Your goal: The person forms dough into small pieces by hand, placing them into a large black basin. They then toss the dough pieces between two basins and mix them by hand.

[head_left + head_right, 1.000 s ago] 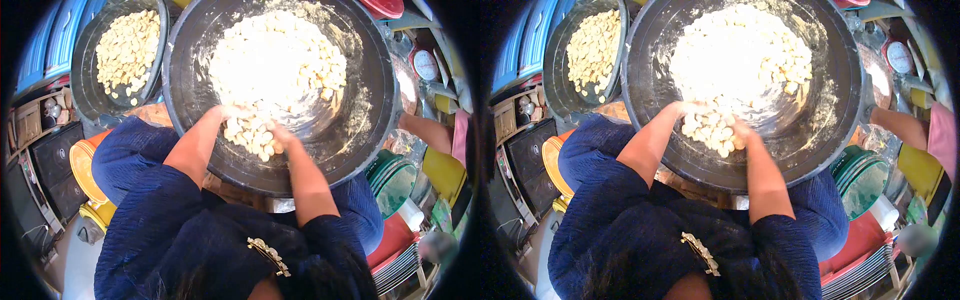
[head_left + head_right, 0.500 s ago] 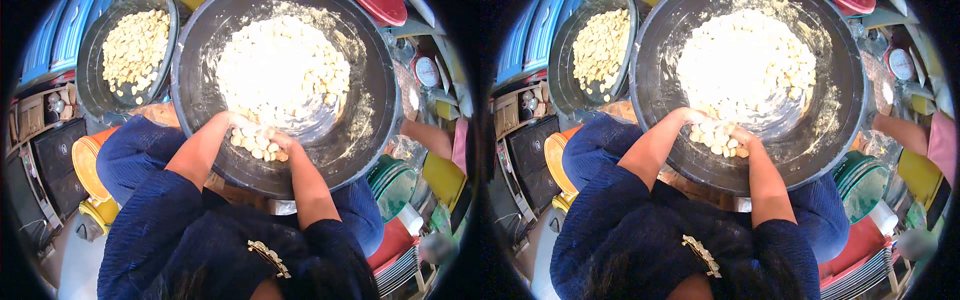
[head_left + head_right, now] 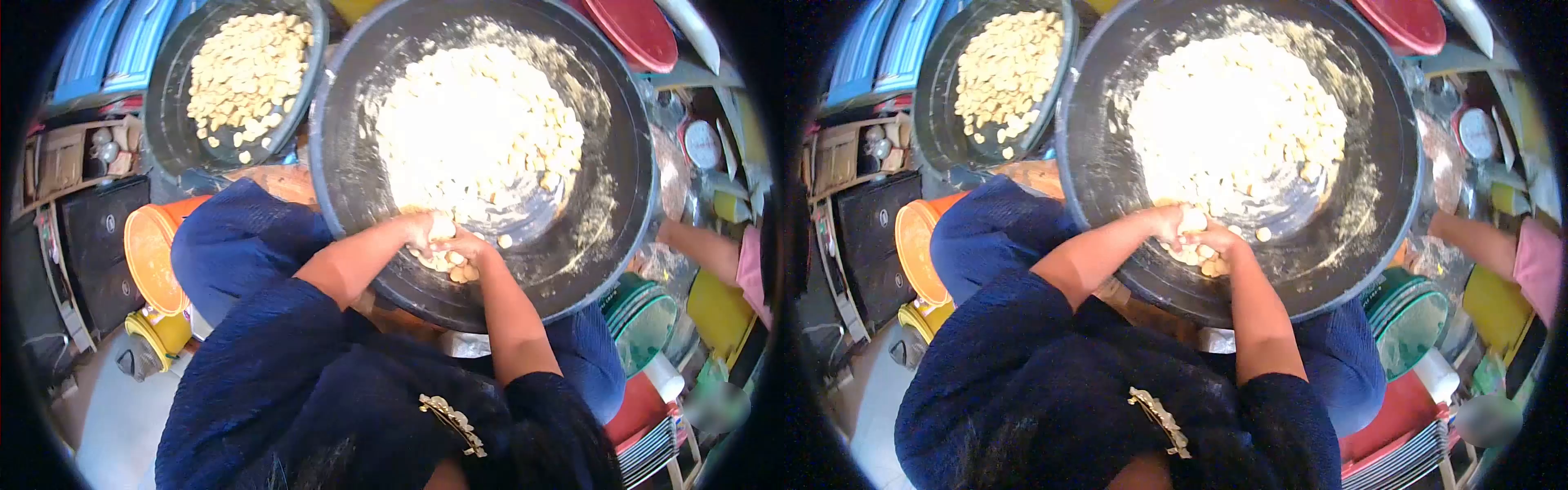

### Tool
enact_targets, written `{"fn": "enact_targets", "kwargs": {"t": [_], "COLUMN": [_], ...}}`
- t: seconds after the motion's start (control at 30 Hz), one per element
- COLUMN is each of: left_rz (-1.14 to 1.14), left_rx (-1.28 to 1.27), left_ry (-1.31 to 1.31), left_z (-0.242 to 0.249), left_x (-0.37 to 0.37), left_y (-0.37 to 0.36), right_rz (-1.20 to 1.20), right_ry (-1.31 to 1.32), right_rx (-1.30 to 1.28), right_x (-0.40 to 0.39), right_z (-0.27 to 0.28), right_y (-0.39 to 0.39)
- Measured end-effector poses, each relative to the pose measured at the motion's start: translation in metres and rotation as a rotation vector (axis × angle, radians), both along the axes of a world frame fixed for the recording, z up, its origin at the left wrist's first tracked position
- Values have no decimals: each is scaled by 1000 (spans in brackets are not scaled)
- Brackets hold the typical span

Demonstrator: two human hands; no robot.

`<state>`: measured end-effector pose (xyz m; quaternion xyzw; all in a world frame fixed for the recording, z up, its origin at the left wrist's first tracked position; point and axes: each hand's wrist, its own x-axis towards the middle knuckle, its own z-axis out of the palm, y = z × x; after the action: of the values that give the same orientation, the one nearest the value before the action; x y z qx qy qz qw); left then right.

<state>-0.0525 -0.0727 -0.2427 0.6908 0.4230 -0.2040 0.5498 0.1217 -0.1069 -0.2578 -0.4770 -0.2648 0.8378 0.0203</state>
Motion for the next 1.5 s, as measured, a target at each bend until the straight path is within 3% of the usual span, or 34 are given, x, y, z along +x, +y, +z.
{"fn": "enact_targets", "kwargs": {"t": [0.07, 0.1, 0.2, 0.27, 0.33, 0.37, 0.4, 0.43, 0.47, 0.5, 0.53, 0.57, 0.6, 0.63, 0.67, 0.7, 0.77, 0.8, 0.83, 0.87, 0.9, 0.93, 0.97, 1.0, 1.03, 1.1, 1.13, 1.2, 1.27, 1.3, 1.33, 1.4, 1.43, 1.5], "left_rz": [147, 159, 453, 413, 458, 580, 644, 588, 857, 1043, 1261, 1296, 1628, 1764, 1892, 1894, 1980, 1733, 1820, 1461, 1354, 1302, 1004, 916, 833, 760, 798, 824, 677, 542, 537, 135, 130, 402], "left_rx": [-198, -173, -192, -220, -75, -137, 111, 322, 258, 353, 507, 523, 665, 812, 785, 786, 1345, 1533, 1380, 1813, 1807, 1722, 1499, 1368, 1137, 747, 691, 483, 355, 374, 369, 118, 115, -163], "left_ry": [-121, -117, -359, -322, -174, -424, -463, -407, -498, -644, -638, -629, -542, -557, -836, -837, -761, -567, -549, -331, -336, -375, -279, -507, -476, -201, -32, 170, 276, 349, 354, 138, 142, 89], "left_z": [3, 0, 12, 54, 125, 156, 150, 190, 212, 228, 276, 289, 275, 277, 260, 262, 268, 243, 275, 227, 194, 179, 167, 135, 112, 29, -3, -23, -25, -29, -25, -12, -14, -22], "left_x": [0, 0, -6, -20, -47, -72, -100, -130, -160, -198, -206, -243, -289, -311, -352, -339, -298, -303, -227, -227, -205, -161, -132, -103, -78, -44, -33, -20, -4, 7, 14, 24, 23, 7], "left_y": [8, 14, 28, 64, 99, 110, 125, 139, 146, 156, 144, 162, 185, 187, 198, 194, 183, 188, 163, 170, 172, 162, 154, 152, 143, 125, 110, 75, 36, 22, 23, 27, 29, 38], "right_rz": [-213, -463, -612, -568, -720, -680, -513, -444, -487, -555, -479, -422, -29, -298, -405, -508, -314, -282, -262, -231, -383, -463, -451, -157, 148, 332, 500, 661, 468, 355, 416, 187, -176, -274], "right_ry": [-17, 75, 231, 162, 156, 418, 364, 789, 681, 616, 762, 927, 1124, 833, 719, 597, 423, 281, 97, -93, -364, -601, -726, -973, -1199, -1141, -1070, -985, -317, -182, -310, -544, -561, -691], "right_rx": [-4, -197, -358, -342, -204, -86, 310, -95, 356, 262, 309, 350, 166, 179, 330, 481, 871, 845, 804, 741, 675, 727, 862, 813, 737, 857, 929, 983, 765, 333, 407, 511, 479, 194], "right_x": [0, 2, 6, 5, -43, -54, -82, -110, -149, -185, -214, -238, -252, -244, -236, -226, -181, -149, -118, -85, -57, -32, -2, 0, -5, -56, -61, -45, 12, 36, 66, 125, 151, 149], "right_z": [-10, -6, -5, 20, 99, 92, 135, 132, 169, 224, 253, 272, 261, 295, 302, 305, 262, 243, 220, 173, 128, 76, 3, -55, -86, -16, 1, 3, -8, 23, 21, -10, -45, -63], "right_y": [-10, -14, -4, 29, 76, 98, 117, 158, 171, 184, 202, 219, 257, 246, 239, 239, 250, 245, 237, 237, 221, 202, 179, 151, 122, 58, 33, 18, 23, 42, 55, 63, 58, 67]}}
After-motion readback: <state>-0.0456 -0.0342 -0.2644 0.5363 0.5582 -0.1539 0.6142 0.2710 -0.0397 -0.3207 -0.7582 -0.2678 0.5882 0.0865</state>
